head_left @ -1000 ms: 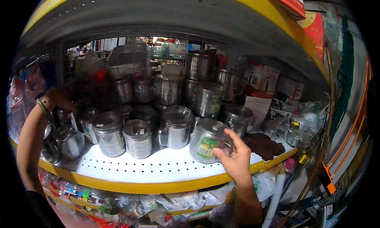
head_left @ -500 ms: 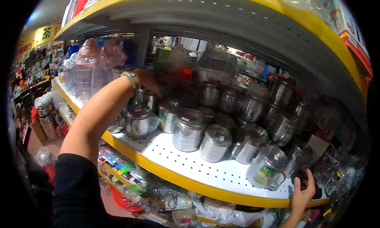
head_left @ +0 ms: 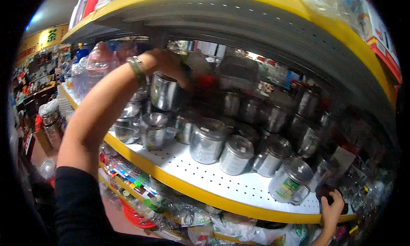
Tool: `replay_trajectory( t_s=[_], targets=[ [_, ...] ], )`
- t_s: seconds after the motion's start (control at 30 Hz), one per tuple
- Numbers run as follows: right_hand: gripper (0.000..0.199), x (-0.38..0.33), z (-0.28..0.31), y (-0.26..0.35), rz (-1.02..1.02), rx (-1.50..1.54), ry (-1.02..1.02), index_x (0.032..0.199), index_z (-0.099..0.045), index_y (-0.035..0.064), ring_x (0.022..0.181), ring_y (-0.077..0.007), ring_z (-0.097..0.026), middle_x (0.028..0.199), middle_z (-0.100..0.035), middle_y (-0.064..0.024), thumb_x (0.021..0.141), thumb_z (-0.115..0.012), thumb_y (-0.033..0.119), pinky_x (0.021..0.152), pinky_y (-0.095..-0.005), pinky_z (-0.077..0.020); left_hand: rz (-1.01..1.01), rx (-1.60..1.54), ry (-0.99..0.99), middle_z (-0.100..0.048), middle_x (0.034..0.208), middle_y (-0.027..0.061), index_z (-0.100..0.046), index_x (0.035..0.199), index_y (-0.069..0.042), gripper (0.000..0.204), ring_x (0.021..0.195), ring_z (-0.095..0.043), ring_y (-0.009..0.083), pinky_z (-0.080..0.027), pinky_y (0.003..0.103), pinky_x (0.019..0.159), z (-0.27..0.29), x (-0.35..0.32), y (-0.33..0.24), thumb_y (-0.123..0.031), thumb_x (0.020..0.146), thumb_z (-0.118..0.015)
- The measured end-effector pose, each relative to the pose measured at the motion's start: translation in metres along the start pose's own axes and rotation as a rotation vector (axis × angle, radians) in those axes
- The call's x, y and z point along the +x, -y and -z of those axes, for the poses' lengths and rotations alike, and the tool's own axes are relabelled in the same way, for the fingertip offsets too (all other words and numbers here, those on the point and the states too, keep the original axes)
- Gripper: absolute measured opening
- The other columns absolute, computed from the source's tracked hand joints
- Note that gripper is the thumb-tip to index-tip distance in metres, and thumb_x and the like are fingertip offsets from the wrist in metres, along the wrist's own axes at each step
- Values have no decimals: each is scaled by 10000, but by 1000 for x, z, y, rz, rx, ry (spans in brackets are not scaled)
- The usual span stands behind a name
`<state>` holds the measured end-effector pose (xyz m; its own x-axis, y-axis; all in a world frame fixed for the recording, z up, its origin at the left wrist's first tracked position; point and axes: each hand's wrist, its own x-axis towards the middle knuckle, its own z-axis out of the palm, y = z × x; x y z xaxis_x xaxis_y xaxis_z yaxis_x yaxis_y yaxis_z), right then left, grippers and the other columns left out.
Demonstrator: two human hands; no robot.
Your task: The person tidies a shelf of stainless steel cups and containers by hand, moving items between rows and picking up fallen objects.
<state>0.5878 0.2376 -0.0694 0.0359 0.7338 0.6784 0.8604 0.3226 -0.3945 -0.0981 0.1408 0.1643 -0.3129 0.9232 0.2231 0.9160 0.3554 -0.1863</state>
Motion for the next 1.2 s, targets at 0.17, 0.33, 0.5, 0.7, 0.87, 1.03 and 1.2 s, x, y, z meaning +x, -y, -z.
replay_trajectory(
  t_s=[0.17, 0.33, 0.5, 0.7, 0.87, 1.03, 1.2],
  targets=[
    [411, -2, 3, 13, 74, 18, -28, 1075, -723, -47, 1134, -411, -654, 1204, -694, -249, 762, -807, 204, 1019, -447, -491, -131, 208, -166, -726, 1109, 191, -708, 1198, -84, 747, 1075, -690, 340, -551, 477, 898, 45, -47, -76, -552, 622, -796],
    [351, -6, 22, 55, 88, 249, -203, 1077, -720, -39, 987, -341, -719, 1078, -733, -218, 783, -816, 125, 890, -383, -551, -711, 215, -868, -642, 728, 198, -647, 1174, -58, 725, 763, -682, 354, -558, 422, 738, 62, -93, -142, -498, 615, -783],
    [936, -11, 41, 115, 259, 651, 2, 1520, -437, 24, 1276, -327, -608, 1392, -605, -241, 730, -900, 214, 1026, -444, -499, -755, -167, -422, -657, 976, 255, -550, 1372, 18, 1000, 914, -650, 393, -518, 450, 836, 91, -121, -227, -474, 541, -812],
    [1436, 23, 66, 118, 237, 776, 27, 1641, -21, 96, 1456, -436, -374, 1579, -310, -347, 615, -991, 357, 1162, -525, -342, -1087, -483, -480, -662, 1193, 359, -489, 1414, 148, 1091, 1145, -673, 396, -526, 402, 1002, 115, -83, -349, -549, 623, -766],
    [1428, 51, 53, 90, 202, 1052, 25, 1633, 82, 108, 1352, -334, -500, 1533, -384, -270, 677, -973, 229, 1111, -430, -431, -1223, -643, -247, -719, 1139, 185, -621, 1295, -32, 754, 1055, -679, 296, -518, 397, 956, 117, -42, -426, -427, 680, -807],
    [1376, 80, 24, 60, 117, 906, -67, 1627, 69, 62, 1284, -312, -557, 1466, -470, -249, 706, -943, 207, 1062, -417, -472, -1219, -693, -301, -635, 1345, 239, -590, 1386, -10, 960, 1250, -602, 358, -453, 383, 1072, 106, -9, -468, -553, 619, -783],
    [1217, 107, -3, 53, 167, 515, -327, 1635, -110, 53, 1172, -290, -608, 1385, -552, -209, 736, -888, 313, 1003, -393, -486, -1276, -694, -276, -622, 1386, 210, -575, 1431, -62, 911, 1306, -571, 343, -426, 392, 1108, 106, 21, -481, -575, 703, -766]
  ],
)
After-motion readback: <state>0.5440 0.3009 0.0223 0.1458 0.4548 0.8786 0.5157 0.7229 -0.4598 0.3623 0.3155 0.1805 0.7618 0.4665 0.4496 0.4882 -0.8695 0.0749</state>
